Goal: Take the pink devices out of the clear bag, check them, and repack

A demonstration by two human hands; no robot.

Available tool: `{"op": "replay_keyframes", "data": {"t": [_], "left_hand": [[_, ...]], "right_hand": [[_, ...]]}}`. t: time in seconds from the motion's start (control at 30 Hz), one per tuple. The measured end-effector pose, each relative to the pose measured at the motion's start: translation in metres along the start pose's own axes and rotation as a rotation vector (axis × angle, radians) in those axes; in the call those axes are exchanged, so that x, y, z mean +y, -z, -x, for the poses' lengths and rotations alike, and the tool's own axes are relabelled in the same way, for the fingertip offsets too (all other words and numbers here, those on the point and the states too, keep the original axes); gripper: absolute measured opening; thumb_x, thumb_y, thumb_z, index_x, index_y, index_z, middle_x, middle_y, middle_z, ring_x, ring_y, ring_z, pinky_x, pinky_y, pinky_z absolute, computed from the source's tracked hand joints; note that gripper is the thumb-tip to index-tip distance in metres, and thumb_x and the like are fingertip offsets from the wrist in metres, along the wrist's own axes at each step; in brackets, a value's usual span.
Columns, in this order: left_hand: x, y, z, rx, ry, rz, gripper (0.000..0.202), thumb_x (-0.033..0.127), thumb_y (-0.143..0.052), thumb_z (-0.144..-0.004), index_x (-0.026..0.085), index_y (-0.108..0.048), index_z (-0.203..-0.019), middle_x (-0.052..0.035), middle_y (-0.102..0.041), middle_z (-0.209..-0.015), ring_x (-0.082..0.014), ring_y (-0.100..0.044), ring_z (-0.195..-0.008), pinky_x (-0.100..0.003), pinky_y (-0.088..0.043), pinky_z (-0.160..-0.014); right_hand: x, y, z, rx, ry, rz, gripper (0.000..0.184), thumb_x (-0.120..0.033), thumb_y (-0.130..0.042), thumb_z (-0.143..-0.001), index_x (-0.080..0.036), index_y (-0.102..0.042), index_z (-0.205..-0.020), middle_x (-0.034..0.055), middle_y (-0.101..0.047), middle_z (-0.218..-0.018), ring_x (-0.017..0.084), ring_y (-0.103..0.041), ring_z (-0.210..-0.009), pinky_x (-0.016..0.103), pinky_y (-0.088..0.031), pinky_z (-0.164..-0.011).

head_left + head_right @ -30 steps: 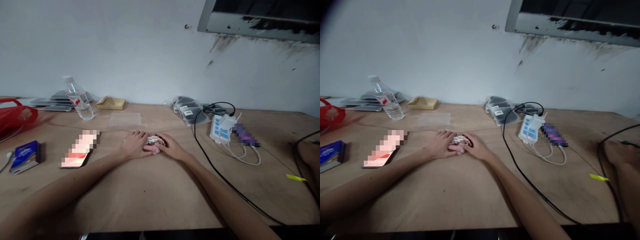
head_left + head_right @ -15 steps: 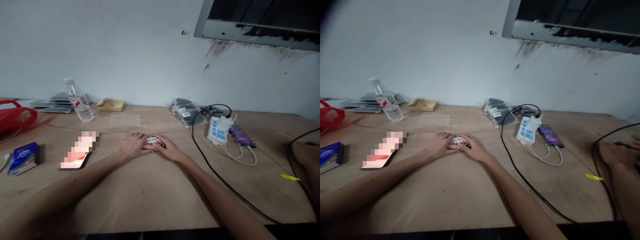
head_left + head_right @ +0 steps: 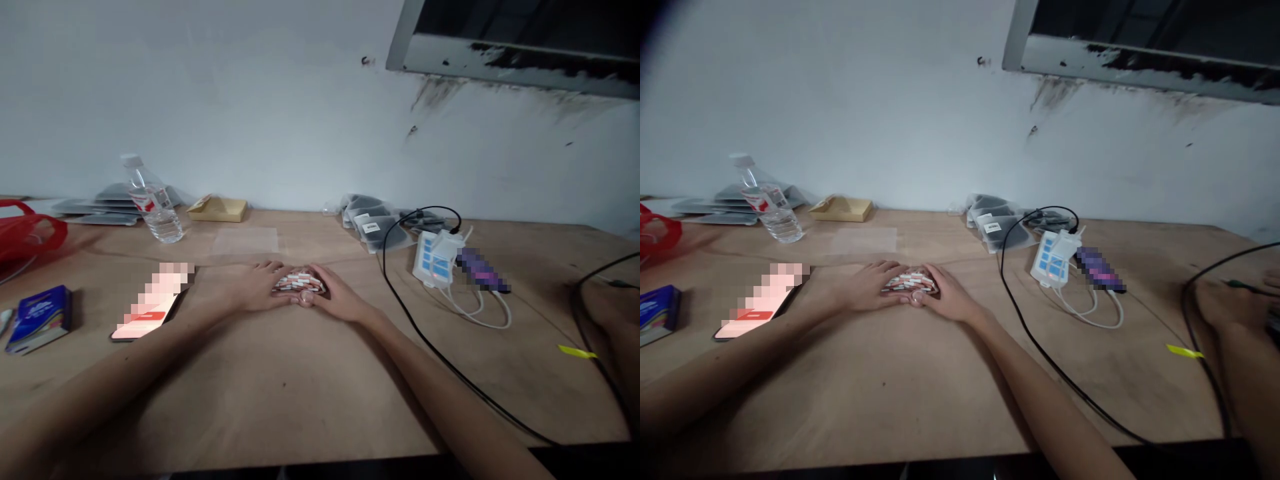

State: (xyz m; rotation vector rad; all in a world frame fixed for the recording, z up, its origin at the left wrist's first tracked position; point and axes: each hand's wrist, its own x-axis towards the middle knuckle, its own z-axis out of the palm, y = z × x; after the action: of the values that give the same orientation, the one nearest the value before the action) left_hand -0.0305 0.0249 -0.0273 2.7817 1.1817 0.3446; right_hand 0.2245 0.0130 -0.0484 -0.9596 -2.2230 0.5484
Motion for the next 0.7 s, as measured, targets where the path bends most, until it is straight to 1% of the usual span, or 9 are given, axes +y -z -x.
{"op": "replay_keyframes", "data": {"t": [0.07,0.13,0.23,0.33,0.4,0.43,0.5,0.57,0.7], "left_hand": [[0.005,-0.011,0.001,0.104,0.05,-0.006,0.073,0.067,-0.048,-0.094,0.018,-0.043,-0.148,-0.0187,-0.048,-0.149,-0.0379,-0.05,-0.132,-0.055,-0.042,-0.107],[0.01,-0.016,0.002,0.147,0.06,0.025,0.074,0.064,-0.049,-0.094,0.018,-0.038,-0.151,-0.019,-0.042,-0.154,-0.0372,-0.045,-0.138,-0.054,-0.039,-0.111],[0.015,-0.012,0.002,0.181,0.099,0.08,0.071,0.06,-0.048,-0.095,0.017,-0.036,-0.151,-0.0188,-0.041,-0.155,-0.0348,-0.044,-0.14,-0.052,-0.039,-0.113],[0.014,-0.008,0.006,0.191,0.228,0.059,0.074,0.06,-0.046,-0.096,0.012,-0.035,-0.151,-0.0214,-0.045,-0.153,-0.0386,-0.044,-0.14,-0.057,-0.038,-0.112],[0.011,-0.012,0.013,0.205,0.301,0.083,0.077,0.058,-0.043,-0.096,0.008,-0.031,-0.153,-0.0237,-0.041,-0.155,-0.0399,-0.041,-0.142,-0.057,-0.036,-0.114],[0.009,-0.016,0.017,0.219,0.32,0.117,0.077,0.057,-0.041,-0.098,0.006,-0.029,-0.154,-0.0245,-0.038,-0.157,-0.0389,-0.039,-0.144,-0.055,-0.036,-0.115],[0.007,-0.026,0.023,0.246,0.31,0.177,0.076,0.056,-0.037,-0.099,0.004,-0.029,-0.153,-0.0252,-0.037,-0.157,-0.0371,-0.036,-0.146,-0.052,-0.033,-0.119],[0.005,-0.034,0.026,0.26,0.296,0.225,0.077,0.057,-0.037,-0.099,0.004,-0.028,-0.154,-0.0256,-0.035,-0.159,-0.0368,-0.031,-0.149,-0.052,-0.029,-0.121],[0.005,-0.036,0.022,0.257,0.26,0.319,0.082,0.062,-0.036,-0.099,0.007,-0.022,-0.157,-0.0245,-0.026,-0.164,-0.0358,-0.022,-0.153,-0.054,-0.024,-0.123]], "right_hand": [[0.005,0.002,0.001,-0.02,0.008,0.047,0.064,-0.051,-0.065,-0.09,-0.023,-0.046,-0.145,0.0169,-0.056,-0.144,0.034,-0.054,-0.13,0.055,-0.043,-0.108],[0.01,0.006,0.001,-0.045,0.021,0.076,0.065,-0.051,-0.066,-0.09,-0.023,-0.047,-0.145,0.0171,-0.056,-0.144,0.035,-0.054,-0.131,0.056,-0.042,-0.109],[0.012,0.01,0.002,-0.058,0.026,0.077,0.063,-0.05,-0.067,-0.09,-0.023,-0.048,-0.143,0.0157,-0.059,-0.14,0.033,-0.057,-0.127,0.053,-0.045,-0.106],[0.011,0.012,0.002,-0.066,0.019,0.099,0.061,-0.051,-0.066,-0.091,-0.022,-0.049,-0.141,0.0153,-0.061,-0.137,0.032,-0.059,-0.123,0.05,-0.047,-0.104],[0.012,0.012,0.002,-0.07,0.027,0.144,0.064,-0.055,-0.063,-0.092,-0.021,-0.048,-0.143,0.0167,-0.059,-0.139,0.034,-0.057,-0.126,0.053,-0.046,-0.106],[0.013,0.011,0.003,-0.07,0.034,0.17,0.066,-0.058,-0.062,-0.092,-0.021,-0.047,-0.144,0.0175,-0.057,-0.142,0.035,-0.055,-0.128,0.055,-0.044,-0.107],[0.015,0.01,0.003,-0.074,0.048,0.217,0.069,-0.062,-0.057,-0.093,-0.021,-0.044,-0.147,0.0182,-0.053,-0.146,0.038,-0.051,-0.133,0.059,-0.041,-0.11],[0.016,0.01,0.004,-0.088,0.044,0.247,0.07,-0.065,-0.051,-0.095,-0.021,-0.042,-0.149,0.0181,-0.052,-0.148,0.038,-0.048,-0.136,0.06,-0.039,-0.112],[0.015,0.009,0.004,-0.108,0.017,0.271,0.076,-0.069,-0.047,-0.094,-0.017,-0.039,-0.15,0.0211,-0.049,-0.15,0.04,-0.045,-0.138,0.062,-0.038,-0.112]]}}
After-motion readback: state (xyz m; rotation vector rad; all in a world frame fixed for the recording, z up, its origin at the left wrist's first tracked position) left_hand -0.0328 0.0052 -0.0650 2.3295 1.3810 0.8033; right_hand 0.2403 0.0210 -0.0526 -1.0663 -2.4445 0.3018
